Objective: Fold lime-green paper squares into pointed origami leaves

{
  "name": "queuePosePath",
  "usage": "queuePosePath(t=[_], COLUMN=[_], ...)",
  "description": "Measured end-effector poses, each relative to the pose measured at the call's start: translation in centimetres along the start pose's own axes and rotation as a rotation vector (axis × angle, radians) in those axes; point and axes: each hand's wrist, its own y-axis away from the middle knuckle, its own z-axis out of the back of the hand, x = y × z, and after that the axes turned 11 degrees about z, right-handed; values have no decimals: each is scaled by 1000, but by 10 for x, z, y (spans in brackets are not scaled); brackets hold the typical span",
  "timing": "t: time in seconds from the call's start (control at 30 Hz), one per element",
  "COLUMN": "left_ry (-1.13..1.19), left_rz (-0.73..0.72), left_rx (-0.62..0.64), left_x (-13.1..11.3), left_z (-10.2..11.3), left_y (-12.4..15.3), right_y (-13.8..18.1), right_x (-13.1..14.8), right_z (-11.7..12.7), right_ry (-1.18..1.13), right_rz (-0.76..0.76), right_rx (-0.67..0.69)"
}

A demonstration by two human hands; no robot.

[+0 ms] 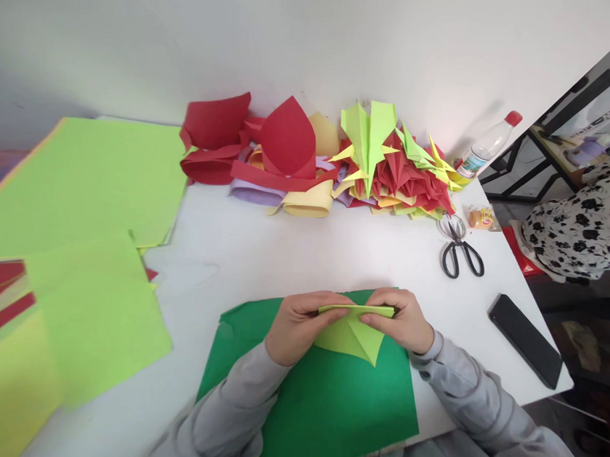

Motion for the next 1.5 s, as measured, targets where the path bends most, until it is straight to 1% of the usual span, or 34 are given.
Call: queuePosePath(t=[0.17,0.4,0.63,0.8,1.07,1.27,1.5], left_ry=[-13,-4,10,-25,-87,-44,-35], left_rz=[-19,-10,9,46,-8,-51,-22], left_rx=[1,16,-2,-34,-48,-16,-26], left_x=[0,-1,0,-1,-2,-4,-4], left_z=[-1,-2,-4,-5,-5,-6,-6], left_y=[1,1,2,4,4,3,4], right_y=[0,0,1,-1,0,0,-2], right_x=[0,0,1,2,1,0,1], right_z=[0,-1,0,-2,-3,-4,-8], right_ry=[-26,-18,38,27,-13,-19,15], right_rz=[13,29,45,50,10,32,29], right_rx=[-15,-41,-34,-42,-68,-98,-121])
